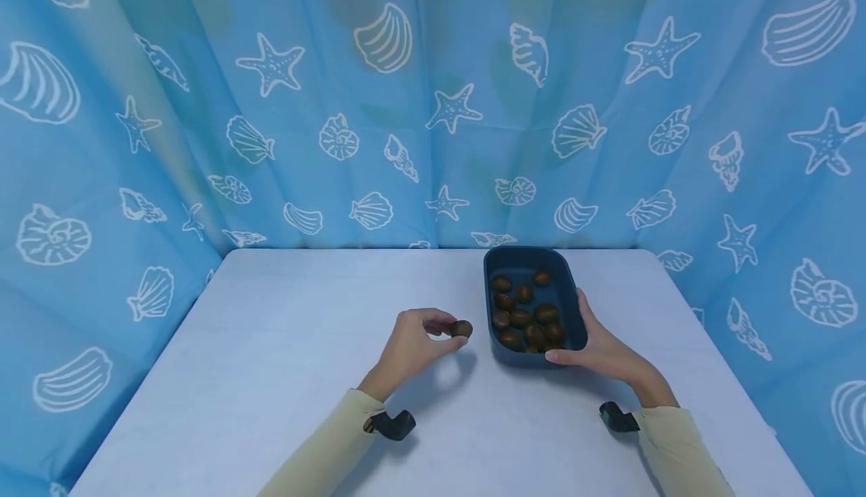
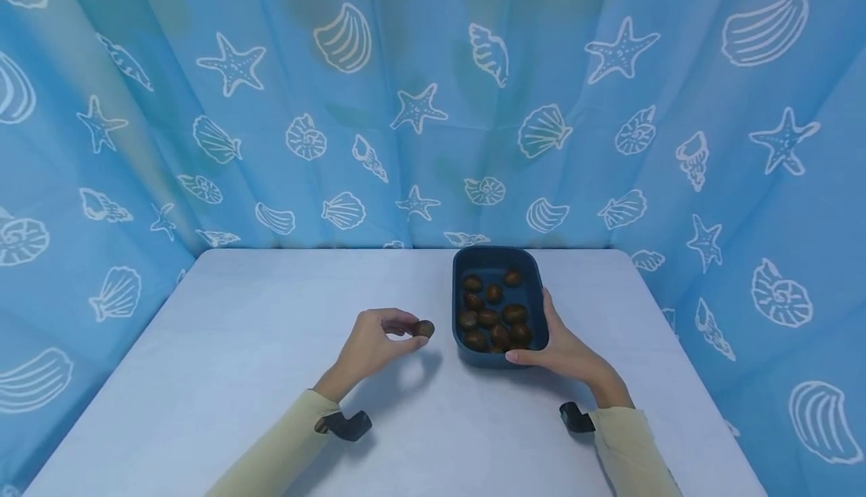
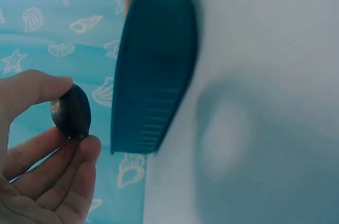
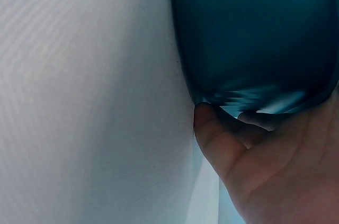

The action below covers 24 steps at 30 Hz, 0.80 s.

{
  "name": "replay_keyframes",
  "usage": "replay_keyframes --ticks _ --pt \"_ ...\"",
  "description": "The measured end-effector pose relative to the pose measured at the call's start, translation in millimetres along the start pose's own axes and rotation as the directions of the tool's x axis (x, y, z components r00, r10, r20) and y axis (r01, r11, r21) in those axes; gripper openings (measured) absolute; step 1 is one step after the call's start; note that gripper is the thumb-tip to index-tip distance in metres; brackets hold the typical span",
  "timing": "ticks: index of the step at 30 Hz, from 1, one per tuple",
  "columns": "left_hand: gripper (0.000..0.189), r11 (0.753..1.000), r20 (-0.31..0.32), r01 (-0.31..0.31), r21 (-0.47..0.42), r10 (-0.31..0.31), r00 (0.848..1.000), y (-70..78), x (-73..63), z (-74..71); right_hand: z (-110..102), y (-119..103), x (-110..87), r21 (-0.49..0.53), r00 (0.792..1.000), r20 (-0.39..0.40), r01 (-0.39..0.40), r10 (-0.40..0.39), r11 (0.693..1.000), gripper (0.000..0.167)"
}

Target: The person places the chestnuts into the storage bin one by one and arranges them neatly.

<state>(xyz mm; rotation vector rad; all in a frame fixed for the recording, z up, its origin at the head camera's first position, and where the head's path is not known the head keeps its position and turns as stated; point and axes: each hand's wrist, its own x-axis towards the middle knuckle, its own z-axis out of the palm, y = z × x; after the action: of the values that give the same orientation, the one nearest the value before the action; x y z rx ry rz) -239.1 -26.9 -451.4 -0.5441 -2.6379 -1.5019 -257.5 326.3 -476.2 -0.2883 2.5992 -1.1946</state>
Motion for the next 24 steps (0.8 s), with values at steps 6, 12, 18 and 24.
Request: replay_keyframes --ticks 6,12,18,24 --pt "0.027 0.998 -0.010 -0.037 -0.050 0.036 0.999 6.0 22.4 2.9 0 3 1.4 0.017 1.000 -0.001 0.016 -0.016 1.000 0.135" --pt "0.029 0.994 0.004 -0.049 -0.093 0.049 0.999 14.0 41.0 8.6 1 5 2.4 0.029 1.000 -0.005 0.026 -0.026 0.999 0.135" --pt "0.032 0.993 0.017 -0.045 -0.110 0.047 0.999 24.3 57.4 17.0 0 5 1.5 0.023 1.000 -0.009 0.028 -0.027 0.999 0.134" --pt "0.032 0.989 0.023 -0.060 -0.137 0.064 0.998 30.7 73.3 27.0 1 3 0.0 0.016 1.000 -0.010 0.022 -0.022 1.000 0.132"
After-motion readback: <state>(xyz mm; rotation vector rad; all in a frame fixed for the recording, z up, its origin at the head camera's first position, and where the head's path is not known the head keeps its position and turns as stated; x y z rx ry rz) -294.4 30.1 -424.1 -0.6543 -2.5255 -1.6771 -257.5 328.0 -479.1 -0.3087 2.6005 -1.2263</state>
